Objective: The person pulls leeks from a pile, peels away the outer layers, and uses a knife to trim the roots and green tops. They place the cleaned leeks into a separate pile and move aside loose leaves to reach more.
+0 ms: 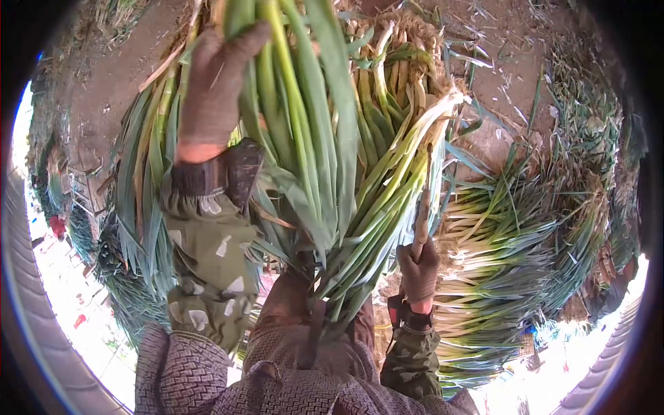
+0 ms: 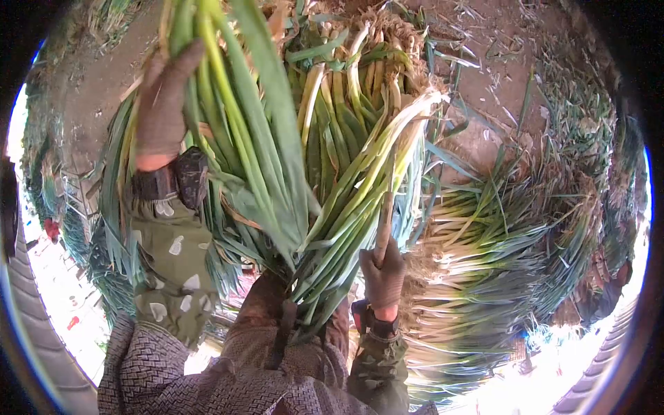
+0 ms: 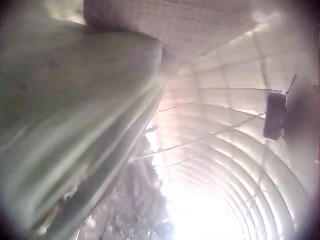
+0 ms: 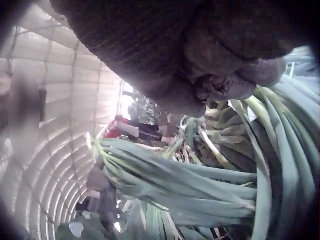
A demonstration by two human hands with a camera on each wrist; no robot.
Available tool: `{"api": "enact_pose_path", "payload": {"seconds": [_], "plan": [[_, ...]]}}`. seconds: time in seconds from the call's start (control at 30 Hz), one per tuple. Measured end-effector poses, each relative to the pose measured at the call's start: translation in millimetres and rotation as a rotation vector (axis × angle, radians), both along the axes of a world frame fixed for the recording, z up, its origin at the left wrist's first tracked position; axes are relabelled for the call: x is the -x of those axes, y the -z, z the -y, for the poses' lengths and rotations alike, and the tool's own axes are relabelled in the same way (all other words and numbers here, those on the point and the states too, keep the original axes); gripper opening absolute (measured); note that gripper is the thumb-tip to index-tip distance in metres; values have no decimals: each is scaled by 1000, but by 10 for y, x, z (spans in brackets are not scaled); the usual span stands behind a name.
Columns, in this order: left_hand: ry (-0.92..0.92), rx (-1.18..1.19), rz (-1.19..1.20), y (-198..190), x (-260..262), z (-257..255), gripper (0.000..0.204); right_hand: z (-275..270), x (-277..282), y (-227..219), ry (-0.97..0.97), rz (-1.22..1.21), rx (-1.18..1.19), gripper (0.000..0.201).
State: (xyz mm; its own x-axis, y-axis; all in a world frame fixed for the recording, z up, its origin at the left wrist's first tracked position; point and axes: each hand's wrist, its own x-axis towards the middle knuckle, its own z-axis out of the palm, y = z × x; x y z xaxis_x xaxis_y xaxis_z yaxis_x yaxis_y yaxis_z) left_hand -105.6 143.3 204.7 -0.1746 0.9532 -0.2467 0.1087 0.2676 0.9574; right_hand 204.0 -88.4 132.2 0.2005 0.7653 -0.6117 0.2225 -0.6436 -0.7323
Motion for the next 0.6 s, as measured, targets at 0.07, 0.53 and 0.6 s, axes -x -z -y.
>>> {"api": "enact_pose_path", "payload": {"seconds": [0.07, 0.53, 0.6], "plan": [[150, 168, 142, -5, -143, -32, 50, -56, -13, -56, -1, 8, -47, 34], [150, 468, 90, 2104, -1228, 2297, 45, 768, 213, -290, -331, 212, 243, 44], [181, 476, 75, 2091, -1240, 2294, 47, 804, 256, -302, -300, 214, 166, 40]]}}
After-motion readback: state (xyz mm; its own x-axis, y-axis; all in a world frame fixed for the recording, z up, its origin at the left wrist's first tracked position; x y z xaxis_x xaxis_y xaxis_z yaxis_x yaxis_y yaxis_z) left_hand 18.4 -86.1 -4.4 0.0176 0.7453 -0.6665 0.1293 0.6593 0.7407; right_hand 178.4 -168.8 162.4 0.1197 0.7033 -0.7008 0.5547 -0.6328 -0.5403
